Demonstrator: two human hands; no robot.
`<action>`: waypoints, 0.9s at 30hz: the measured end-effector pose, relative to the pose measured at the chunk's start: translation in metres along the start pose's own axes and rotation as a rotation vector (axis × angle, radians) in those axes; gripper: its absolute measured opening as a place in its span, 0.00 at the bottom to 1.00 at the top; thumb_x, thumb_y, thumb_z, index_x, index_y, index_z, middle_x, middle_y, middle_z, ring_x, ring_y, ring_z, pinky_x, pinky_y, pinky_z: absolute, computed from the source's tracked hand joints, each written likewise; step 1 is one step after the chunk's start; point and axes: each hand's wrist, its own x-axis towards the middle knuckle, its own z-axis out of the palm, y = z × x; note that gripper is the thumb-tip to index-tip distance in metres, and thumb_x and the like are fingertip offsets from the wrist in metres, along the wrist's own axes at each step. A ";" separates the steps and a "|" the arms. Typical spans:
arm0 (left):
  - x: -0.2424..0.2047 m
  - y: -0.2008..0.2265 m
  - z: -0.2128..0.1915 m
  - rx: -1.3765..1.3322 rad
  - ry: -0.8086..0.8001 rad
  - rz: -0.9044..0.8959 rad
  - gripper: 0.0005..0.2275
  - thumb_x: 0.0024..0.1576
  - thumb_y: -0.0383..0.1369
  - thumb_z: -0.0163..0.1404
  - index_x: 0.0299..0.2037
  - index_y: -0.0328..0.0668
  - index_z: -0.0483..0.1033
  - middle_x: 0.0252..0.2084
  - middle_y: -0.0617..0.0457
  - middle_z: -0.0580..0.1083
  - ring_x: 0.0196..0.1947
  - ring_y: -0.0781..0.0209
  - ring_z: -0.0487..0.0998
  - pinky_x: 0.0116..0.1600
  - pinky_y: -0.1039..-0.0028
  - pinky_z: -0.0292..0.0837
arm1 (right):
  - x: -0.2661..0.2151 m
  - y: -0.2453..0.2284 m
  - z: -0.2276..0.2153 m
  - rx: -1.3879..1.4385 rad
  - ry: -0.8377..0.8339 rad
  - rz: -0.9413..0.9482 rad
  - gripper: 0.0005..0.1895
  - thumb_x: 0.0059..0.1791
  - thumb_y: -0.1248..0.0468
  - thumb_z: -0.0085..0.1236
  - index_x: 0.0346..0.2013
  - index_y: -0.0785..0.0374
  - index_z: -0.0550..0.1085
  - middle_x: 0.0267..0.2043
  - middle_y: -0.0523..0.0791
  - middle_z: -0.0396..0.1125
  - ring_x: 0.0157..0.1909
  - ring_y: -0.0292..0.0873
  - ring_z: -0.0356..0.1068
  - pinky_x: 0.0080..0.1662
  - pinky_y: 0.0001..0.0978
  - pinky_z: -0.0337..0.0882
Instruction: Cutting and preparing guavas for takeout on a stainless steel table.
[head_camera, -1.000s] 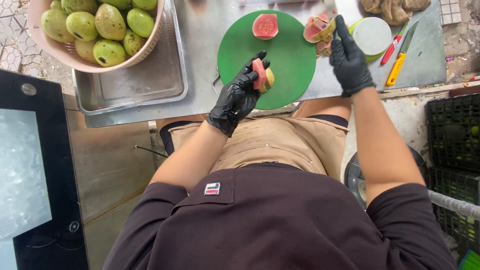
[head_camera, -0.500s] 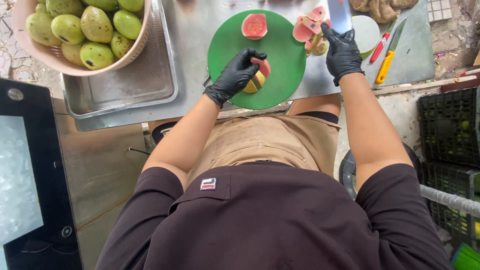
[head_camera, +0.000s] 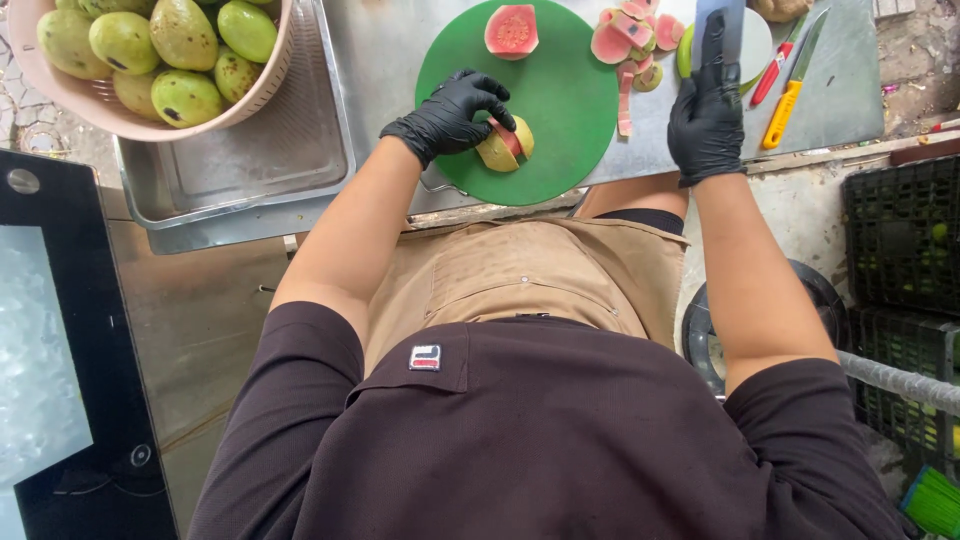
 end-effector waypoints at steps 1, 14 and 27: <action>0.000 -0.007 0.002 0.013 -0.046 -0.004 0.17 0.48 0.24 0.58 0.46 0.55 0.84 0.60 0.48 0.73 0.63 0.43 0.68 0.69 0.59 0.62 | -0.004 -0.008 -0.003 0.054 -0.006 0.020 0.33 0.62 0.73 0.45 0.82 0.58 0.50 0.83 0.51 0.49 0.80 0.61 0.54 0.74 0.46 0.63; 0.024 0.052 -0.024 0.518 -0.392 0.228 0.37 0.39 0.44 0.69 0.64 0.57 0.71 0.59 0.52 0.72 0.63 0.48 0.70 0.66 0.57 0.65 | -0.058 -0.092 0.003 0.735 -0.264 0.365 0.47 0.56 0.74 0.57 0.82 0.56 0.40 0.31 0.36 0.62 0.32 0.27 0.56 0.39 0.19 0.62; -0.038 0.014 0.069 0.367 0.388 -0.279 0.42 0.48 0.48 0.69 0.69 0.35 0.63 0.61 0.36 0.66 0.59 0.36 0.68 0.65 0.56 0.65 | -0.066 -0.100 -0.004 0.926 -0.593 0.593 0.31 0.60 0.66 0.45 0.79 0.58 0.55 0.38 0.42 0.72 0.26 0.30 0.62 0.30 0.24 0.67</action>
